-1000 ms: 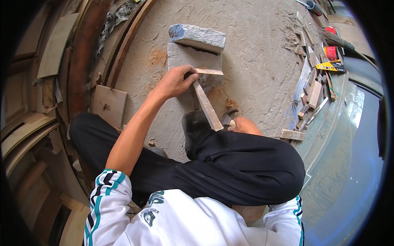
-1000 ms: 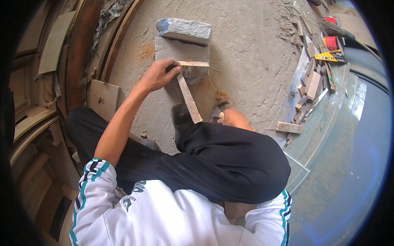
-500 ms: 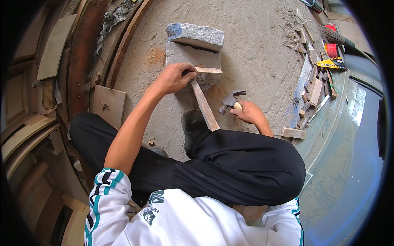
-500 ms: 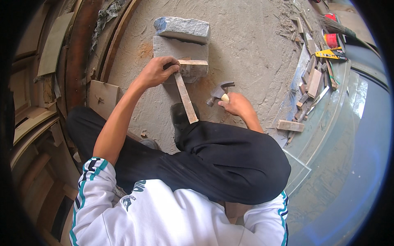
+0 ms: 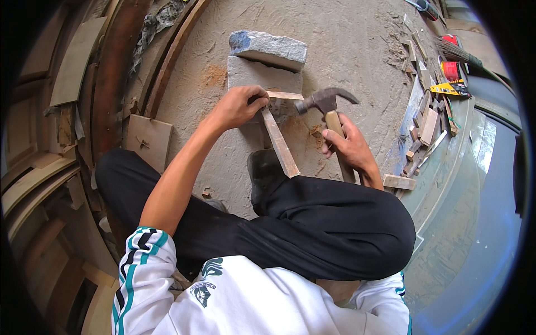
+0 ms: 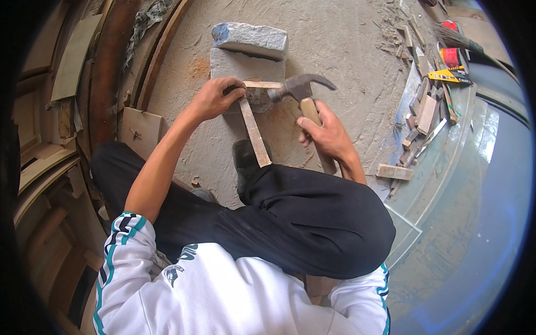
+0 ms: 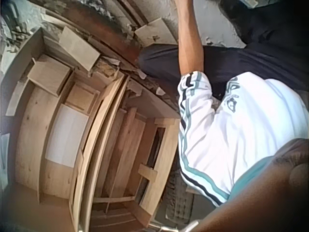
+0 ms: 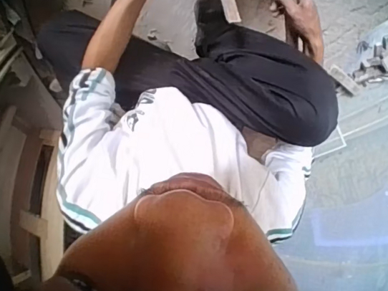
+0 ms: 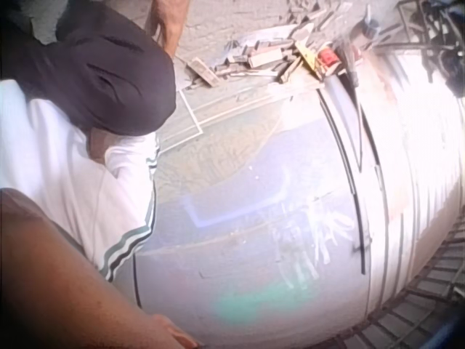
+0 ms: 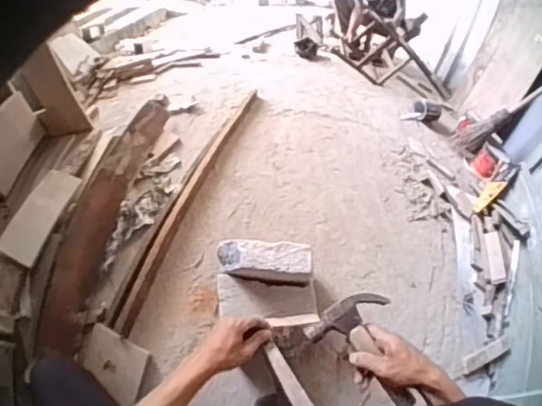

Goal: The person sits on the floor and uses a hammer and chisel to split small wooden pieces placed on a stone block. They repeatedly position the chisel, strike it with the hammer, and separate the wood into smaller parts.

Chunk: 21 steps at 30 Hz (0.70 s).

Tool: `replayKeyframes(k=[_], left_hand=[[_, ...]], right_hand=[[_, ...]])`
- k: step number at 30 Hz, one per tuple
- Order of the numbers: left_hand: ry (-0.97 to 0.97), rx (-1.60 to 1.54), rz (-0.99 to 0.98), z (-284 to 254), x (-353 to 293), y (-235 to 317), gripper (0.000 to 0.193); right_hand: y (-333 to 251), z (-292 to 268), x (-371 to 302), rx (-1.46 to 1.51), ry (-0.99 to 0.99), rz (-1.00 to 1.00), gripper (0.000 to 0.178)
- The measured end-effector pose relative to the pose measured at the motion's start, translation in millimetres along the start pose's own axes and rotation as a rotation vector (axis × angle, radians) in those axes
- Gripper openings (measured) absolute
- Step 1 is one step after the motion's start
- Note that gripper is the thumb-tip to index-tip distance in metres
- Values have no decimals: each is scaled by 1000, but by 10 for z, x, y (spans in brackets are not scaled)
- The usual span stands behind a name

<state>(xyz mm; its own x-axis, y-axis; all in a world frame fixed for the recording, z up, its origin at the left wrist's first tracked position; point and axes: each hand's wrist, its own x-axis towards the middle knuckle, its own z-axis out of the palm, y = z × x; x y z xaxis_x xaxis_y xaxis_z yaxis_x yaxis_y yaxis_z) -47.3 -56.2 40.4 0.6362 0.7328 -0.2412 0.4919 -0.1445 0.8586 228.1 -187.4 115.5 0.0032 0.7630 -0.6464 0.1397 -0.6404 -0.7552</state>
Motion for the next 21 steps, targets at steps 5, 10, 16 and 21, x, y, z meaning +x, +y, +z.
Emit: replayKeyframes(k=[5, 10, 16, 21], left_hand=[[65, -51, 33, 78, -58, -46, 22], [61, -60, 25, 79, -56, -55, 22], [74, -36, 4, 56, -78, -27, 23], [60, -47, -14, 36, -53, -18, 25]], right_hand=[[-467, 242, 46, -52, 16, -92, 59], [-586, 368, 186, -110, 23, -103, 61], [-604, 422, 194, -108, -4, -85, 63], [-494, 415, 151, -91, 31, -57, 54]])
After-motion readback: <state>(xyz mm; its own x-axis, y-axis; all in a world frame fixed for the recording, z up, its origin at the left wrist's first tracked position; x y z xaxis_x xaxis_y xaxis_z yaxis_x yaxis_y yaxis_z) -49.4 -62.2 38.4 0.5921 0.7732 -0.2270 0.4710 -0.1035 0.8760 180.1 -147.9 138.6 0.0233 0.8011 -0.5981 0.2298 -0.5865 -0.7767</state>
